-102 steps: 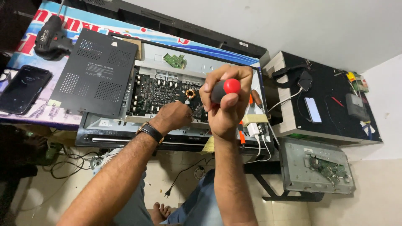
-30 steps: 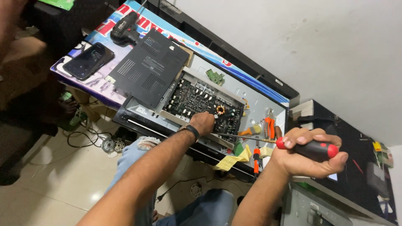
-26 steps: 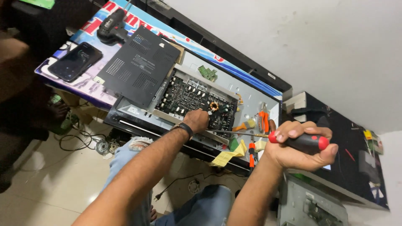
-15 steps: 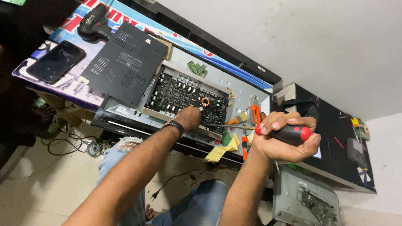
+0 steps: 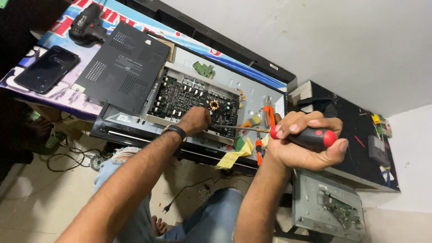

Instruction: Inspecting and probing the internal circuit boards and components of a disassembled television using a screwdriver.

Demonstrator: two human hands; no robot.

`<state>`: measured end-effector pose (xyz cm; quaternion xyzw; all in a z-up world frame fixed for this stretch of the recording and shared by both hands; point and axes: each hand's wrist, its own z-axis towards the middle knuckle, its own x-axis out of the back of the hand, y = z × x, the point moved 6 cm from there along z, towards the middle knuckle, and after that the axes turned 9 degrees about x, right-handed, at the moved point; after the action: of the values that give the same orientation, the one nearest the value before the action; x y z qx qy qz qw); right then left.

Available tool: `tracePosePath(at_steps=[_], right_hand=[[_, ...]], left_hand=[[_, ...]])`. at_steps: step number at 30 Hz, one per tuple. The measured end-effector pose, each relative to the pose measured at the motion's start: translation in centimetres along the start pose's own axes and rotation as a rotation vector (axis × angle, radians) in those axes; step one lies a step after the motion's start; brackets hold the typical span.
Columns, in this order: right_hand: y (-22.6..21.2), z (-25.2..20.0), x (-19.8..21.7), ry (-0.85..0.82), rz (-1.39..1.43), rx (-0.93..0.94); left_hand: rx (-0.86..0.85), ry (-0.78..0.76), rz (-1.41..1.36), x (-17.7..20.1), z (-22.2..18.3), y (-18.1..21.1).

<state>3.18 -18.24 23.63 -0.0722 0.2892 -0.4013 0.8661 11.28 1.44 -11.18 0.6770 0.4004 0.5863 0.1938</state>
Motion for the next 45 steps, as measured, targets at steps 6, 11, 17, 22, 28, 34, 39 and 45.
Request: tracePosePath(at_steps=[6, 11, 17, 22, 28, 34, 39, 45], right_hand=[[-3.4, 0.9, -2.1, 0.029, -0.071, 0.034], [-5.2, 1.0, -2.4, 0.103, -0.147, 0.069], [-6.6, 1.2, -2.8, 0.064, -0.131, 0.087], [-7.6, 1.4, -3.3, 0.036, -0.126, 0.131], [-8.7, 1.7, -3.1, 0.076, -0.163, 0.124], [-9.9, 2.0, -2.7, 0.135, -0.206, 0.162], [-11.1, 2.1, -2.5, 0.022, -0.206, 0.131], [-12.6, -0.3, -0.3, -0.123, -0.405, -0.054]], left_hand=[[-0.178, 0.004, -0.135, 4.5, -5.0, 5.7], [-0.109, -0.048, -0.348, 4.7, -5.1, 6.0], [-0.022, -0.081, -0.62, 6.2, -6.2, 6.0], [-0.036, -0.079, -0.743, 7.3, -6.6, 6.3], [-0.034, -0.224, -0.96, 7.6, -7.5, 7.0], [-0.032, -0.261, -0.964, 7.6, -7.2, 6.7], [0.05, -0.227, -0.988, 9.3, -8.0, 5.9], [0.034, 0.071, -0.548, 13.5, -7.6, 1.8]])
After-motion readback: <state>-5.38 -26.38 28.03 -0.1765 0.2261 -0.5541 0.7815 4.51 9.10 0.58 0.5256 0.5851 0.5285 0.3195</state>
